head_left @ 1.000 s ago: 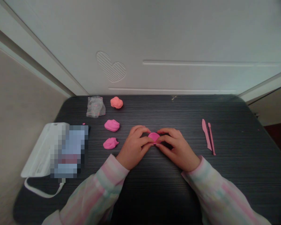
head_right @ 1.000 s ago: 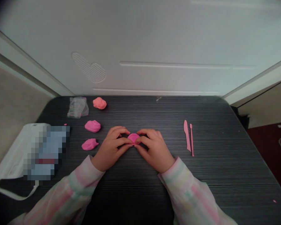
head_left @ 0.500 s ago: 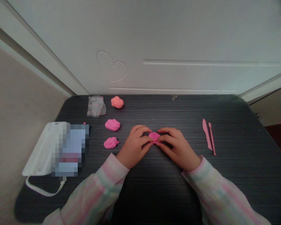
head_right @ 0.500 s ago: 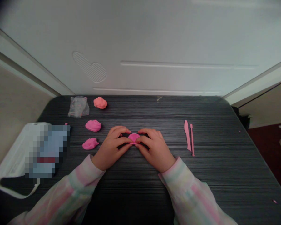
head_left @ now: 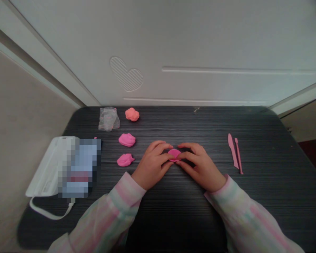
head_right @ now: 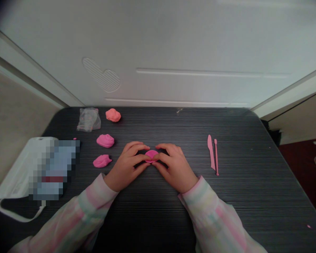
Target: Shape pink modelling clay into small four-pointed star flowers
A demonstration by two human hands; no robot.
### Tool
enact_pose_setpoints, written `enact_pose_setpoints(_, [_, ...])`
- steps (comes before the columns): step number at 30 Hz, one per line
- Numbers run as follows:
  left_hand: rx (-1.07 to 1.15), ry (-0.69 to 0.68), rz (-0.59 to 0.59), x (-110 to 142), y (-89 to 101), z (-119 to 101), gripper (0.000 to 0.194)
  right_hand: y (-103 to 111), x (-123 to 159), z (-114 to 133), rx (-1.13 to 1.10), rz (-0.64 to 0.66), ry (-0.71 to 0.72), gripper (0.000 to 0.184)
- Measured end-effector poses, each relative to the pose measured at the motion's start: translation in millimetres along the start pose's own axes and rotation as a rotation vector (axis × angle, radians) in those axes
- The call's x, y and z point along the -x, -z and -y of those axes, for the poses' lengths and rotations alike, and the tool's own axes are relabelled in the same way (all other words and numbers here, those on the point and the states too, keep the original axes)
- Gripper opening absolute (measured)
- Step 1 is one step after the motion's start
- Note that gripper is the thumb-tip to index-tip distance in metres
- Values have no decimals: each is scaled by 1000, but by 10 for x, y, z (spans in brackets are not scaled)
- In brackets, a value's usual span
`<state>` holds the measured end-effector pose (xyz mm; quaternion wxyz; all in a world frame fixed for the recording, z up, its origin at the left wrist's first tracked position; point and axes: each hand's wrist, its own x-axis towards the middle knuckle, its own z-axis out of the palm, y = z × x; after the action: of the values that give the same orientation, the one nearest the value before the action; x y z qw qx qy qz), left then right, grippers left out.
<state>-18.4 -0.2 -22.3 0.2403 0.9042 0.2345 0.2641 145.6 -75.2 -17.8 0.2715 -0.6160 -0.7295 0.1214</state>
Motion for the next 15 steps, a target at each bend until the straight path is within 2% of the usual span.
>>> enact_pose_setpoints(8, [-2, -22, -4, 5, -31, 21, 10, 5, 11, -4, -7, 14, 14, 10])
enact_pose_setpoints(15, [25, 11, 22, 12, 1, -2, 10, 10, 10, 1, -3, 17, 6, 10])
